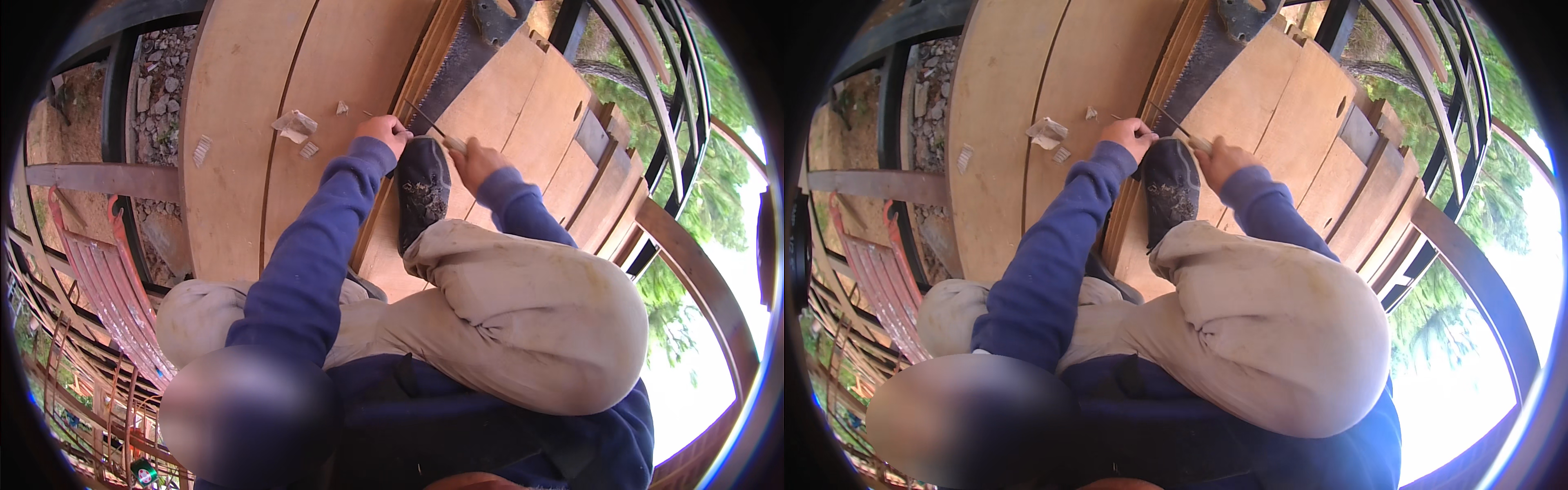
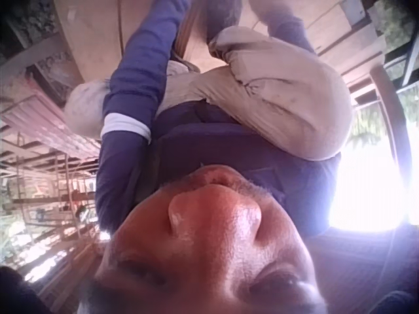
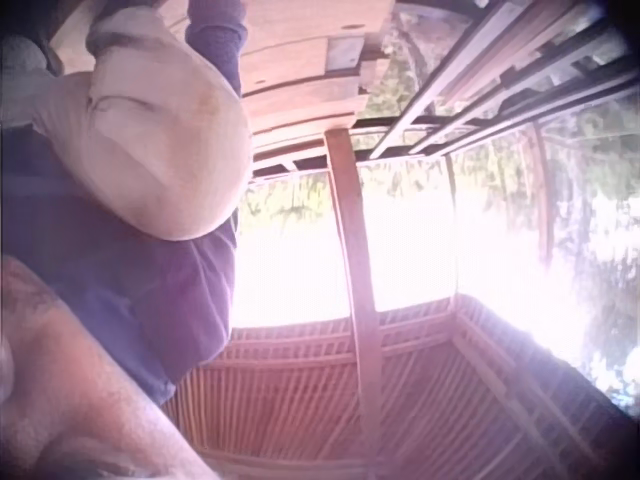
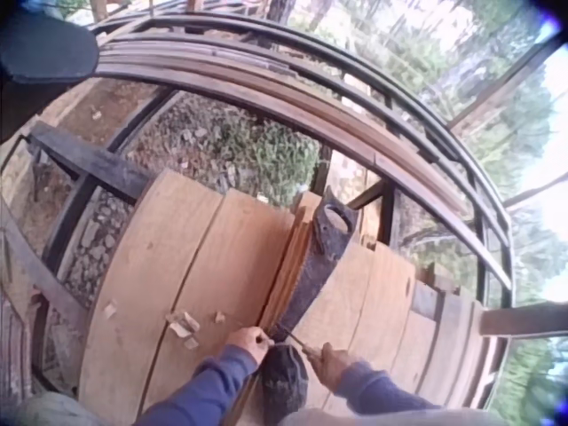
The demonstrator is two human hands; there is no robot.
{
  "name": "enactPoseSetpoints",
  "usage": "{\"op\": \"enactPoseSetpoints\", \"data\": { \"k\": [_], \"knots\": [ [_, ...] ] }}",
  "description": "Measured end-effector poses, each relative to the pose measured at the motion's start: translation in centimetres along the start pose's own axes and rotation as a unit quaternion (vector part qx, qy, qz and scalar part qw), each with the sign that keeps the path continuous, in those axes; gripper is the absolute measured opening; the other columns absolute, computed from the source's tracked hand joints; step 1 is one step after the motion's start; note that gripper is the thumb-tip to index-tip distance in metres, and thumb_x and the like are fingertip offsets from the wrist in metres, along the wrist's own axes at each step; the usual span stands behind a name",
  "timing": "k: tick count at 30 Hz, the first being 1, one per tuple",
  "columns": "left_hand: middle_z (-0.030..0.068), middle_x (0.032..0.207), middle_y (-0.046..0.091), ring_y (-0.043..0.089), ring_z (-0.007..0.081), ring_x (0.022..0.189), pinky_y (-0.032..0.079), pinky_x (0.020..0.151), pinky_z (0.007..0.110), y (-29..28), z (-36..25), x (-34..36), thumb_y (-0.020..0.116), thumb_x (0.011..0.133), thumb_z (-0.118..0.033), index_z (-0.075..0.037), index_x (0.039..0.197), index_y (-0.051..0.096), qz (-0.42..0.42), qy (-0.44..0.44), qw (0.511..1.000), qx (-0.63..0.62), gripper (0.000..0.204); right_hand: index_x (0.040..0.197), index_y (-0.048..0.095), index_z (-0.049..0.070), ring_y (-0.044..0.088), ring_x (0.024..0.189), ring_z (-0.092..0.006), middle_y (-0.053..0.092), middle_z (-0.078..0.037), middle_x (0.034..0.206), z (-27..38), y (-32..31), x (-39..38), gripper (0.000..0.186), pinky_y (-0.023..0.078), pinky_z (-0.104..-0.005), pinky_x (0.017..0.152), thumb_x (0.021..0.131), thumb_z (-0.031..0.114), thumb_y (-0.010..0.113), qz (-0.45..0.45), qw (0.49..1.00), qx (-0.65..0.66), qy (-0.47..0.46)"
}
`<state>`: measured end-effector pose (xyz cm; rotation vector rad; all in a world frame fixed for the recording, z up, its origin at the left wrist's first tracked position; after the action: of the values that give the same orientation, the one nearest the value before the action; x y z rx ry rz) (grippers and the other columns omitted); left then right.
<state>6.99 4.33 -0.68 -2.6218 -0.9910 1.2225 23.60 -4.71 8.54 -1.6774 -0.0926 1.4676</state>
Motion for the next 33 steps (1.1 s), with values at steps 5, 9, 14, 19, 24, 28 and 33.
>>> {"op": "enactPoseSetpoints", "data": {
  "k": [5, 9, 14, 19, 24, 28, 33],
  "knots": [
    [0.0172, 0.086, 0.071, 0.069, 0.0324, 0.083, 0.054, 0.076, 0.04, 0.0, -0.1, 0.3, 0.071, 0.086, -0.027, -0.006, 0.086, 0.071, 0.014, -0.013, 1.0, -0.007, 0.021, 0.106, 0.058, 0.002, 0.065, 0.092, -0.0477, 0.068, -0.029, 0.094, 2.0, -1.3, 2.8, 0.048, 0.051, -0.0528, 0.082, 0.098, 0.048, 0.048, -0.002, 0.999, 0.007, -0.041],
    [0.0151, 0.085, 0.072, 0.07, 0.0293, 0.08, 0.054, 0.075, 0.037, 0.4, 0.4, 0.5, 0.074, 0.084, -0.03, -0.007, 0.084, 0.072, -0.028, 0.033, 0.999, -0.011, 0.024, 0.101, 0.055, 0.005, 0.062, 0.08, -0.0508, 0.064, -0.03, 0.08, 0.2, -1.9, -0.4, 0.042, 0.049, -0.0551, 0.07, 0.099, 0.047, 0.049, -0.156, 0.972, 0.162, -0.061],
    [0.0124, 0.081, 0.072, 0.068, 0.0224, 0.074, 0.052, 0.072, 0.035, 0.1, -0.4, 0.3, 0.074, 0.085, -0.026, -0.005, 0.085, 0.072, -0.041, 0.014, 0.998, -0.053, 0.022, 0.096, 0.056, 0.003, 0.063, 0.076, -0.049, 0.064, -0.028, 0.076, -2.4, 0.3, -2.0, 0.044, 0.049, -0.0558, 0.067, 0.1, 0.046, 0.048, -0.113, 0.986, 0.117, -0.046],
    [0.0134, 0.081, 0.072, 0.069, 0.0277, 0.076, 0.053, 0.075, 0.039, -0.6, -1.1, 1.2, 0.076, 0.083, -0.031, -0.007, 0.083, 0.072, -0.033, -0.003, 0.999, -0.032, 0.025, 0.098, 0.055, 0.004, 0.065, 0.074, -0.0461, 0.066, -0.025, 0.076, -3.0, 1.1, -2.9, 0.043, 0.05, -0.0547, 0.067, 0.099, 0.046, 0.048, -0.072, 0.995, 0.062, -0.022],
    [0.0143, 0.082, 0.072, 0.068, 0.0258, 0.077, 0.053, 0.075, 0.037, -0.3, -0.7, 1.4, 0.077, 0.08, -0.036, -0.004, 0.089, 0.072, -0.015, -0.004, 1.0, -0.019, 0.034, 0.099, 0.055, 0.005, 0.066, 0.072, -0.044, 0.067, -0.022, 0.074, -3.1, 0.4, -3.4, 0.042, 0.05, -0.054, 0.065, 0.099, 0.047, 0.049, -0.083, 0.995, 0.029, -0.039],
    [0.0149, 0.086, 0.072, 0.069, 0.0282, 0.081, 0.053, 0.077, 0.038, -0.6, -1.2, 1.2, 0.076, 0.081, -0.037, -0.005, 0.09, 0.072, 0.01, -0.022, 1.0, 0.008, 0.034, 0.099, 0.054, 0.005, 0.066, 0.073, -0.044, 0.067, -0.023, 0.074, -2.4, -0.1, -2.8, 0.042, 0.051, -0.0537, 0.065, 0.099, 0.047, 0.049, -0.063, 0.997, 0.009, -0.035],
    [0.015, 0.088, 0.072, 0.069, 0.0306, 0.087, 0.053, 0.082, 0.04, -0.7, -1.6, 1.2, 0.074, 0.083, -0.036, -0.008, 0.086, 0.07, 0.014, -0.042, 0.998, 0.047, 0.028, 0.098, 0.054, 0.004, 0.066, 0.076, -0.0443, 0.068, -0.023, 0.078, -2.0, -0.8, -2.0, 0.042, 0.051, -0.0544, 0.069, 0.099, 0.046, 0.048, -0.029, 0.999, -0.015, -0.016]
  ]
}}
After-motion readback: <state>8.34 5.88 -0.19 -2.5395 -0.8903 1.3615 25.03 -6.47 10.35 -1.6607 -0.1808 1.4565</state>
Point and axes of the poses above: each hand's wrist, its own x-axis towards the middle knuckle, its own y-axis out of the palm, z = x × y, the point moved 5 cm from there along x, towards the middle knuckle
